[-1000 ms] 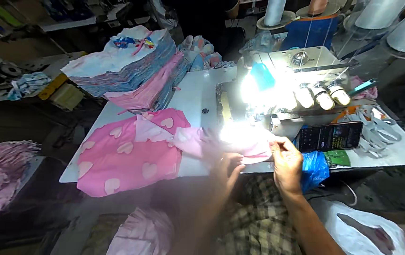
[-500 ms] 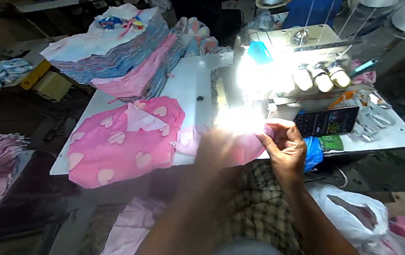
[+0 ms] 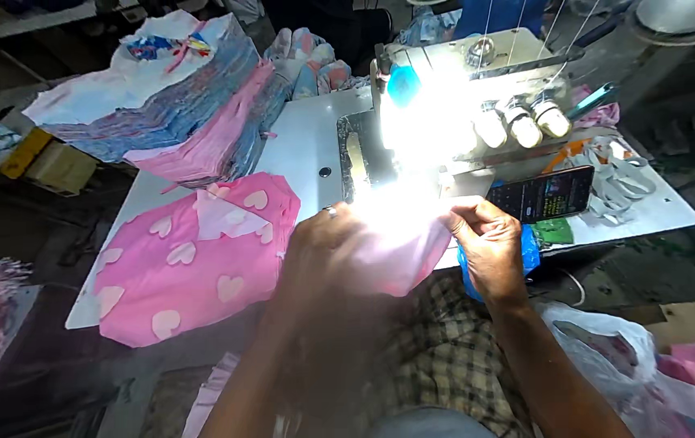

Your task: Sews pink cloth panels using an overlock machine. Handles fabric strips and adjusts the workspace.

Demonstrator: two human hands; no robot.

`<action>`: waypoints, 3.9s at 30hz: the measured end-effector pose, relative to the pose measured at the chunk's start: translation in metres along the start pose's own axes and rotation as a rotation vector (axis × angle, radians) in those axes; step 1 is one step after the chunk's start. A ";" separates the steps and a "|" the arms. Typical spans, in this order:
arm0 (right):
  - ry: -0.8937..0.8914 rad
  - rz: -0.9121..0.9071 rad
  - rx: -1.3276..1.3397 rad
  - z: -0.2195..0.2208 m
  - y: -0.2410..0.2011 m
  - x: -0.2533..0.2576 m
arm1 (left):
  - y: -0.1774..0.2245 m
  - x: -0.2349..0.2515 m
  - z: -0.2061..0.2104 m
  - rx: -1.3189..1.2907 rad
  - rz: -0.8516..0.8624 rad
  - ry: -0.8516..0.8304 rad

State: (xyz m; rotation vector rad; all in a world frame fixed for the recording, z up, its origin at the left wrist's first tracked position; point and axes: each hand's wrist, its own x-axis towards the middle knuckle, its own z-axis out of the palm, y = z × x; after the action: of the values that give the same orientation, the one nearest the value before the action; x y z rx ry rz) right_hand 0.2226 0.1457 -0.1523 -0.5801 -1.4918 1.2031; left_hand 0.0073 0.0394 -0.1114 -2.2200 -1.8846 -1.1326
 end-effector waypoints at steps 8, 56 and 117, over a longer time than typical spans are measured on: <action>-0.014 0.092 0.112 0.010 -0.005 0.011 | -0.025 0.001 -0.043 -0.157 -0.168 0.058; 0.004 -0.535 -0.270 0.069 -0.051 0.033 | 0.005 0.031 -0.033 -0.661 -0.140 -0.159; -0.189 0.360 0.171 -0.004 0.020 -0.059 | -0.050 0.136 0.054 0.032 -0.256 0.007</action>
State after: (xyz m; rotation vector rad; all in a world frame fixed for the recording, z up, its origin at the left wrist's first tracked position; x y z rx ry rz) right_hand 0.2397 0.1044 -0.1960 -0.6510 -1.4588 1.6868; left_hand -0.0074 0.1928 -0.1016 -1.9985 -2.2158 -1.1285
